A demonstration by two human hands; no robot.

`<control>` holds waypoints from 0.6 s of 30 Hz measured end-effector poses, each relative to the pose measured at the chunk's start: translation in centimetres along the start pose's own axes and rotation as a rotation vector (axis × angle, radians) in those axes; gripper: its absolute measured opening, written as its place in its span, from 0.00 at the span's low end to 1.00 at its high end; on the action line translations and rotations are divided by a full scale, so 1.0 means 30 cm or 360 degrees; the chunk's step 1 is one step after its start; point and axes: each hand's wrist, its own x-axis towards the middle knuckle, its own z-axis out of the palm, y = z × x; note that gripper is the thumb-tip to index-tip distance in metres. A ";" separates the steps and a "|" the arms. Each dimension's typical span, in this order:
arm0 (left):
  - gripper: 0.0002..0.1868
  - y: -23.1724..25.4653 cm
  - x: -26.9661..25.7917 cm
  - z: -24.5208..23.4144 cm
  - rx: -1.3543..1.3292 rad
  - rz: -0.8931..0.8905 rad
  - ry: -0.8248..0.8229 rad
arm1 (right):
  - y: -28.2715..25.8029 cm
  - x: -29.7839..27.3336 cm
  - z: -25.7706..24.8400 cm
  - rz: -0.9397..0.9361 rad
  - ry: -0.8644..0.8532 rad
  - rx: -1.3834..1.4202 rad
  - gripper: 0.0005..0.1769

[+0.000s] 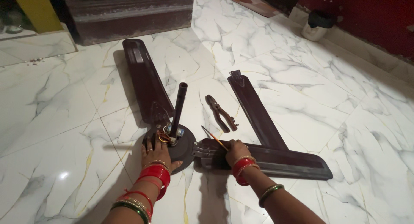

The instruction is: The person uses pliers and a screwdriver to remove screws and detach a fan blade from the motor housing. The blade is separated and set aside on the floor.

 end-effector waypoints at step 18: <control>0.63 -0.001 -0.010 0.001 -0.0004 0.0009 0.0024 | 0.038 0.007 -0.070 -0.0220 0.0096 -0.0092 0.11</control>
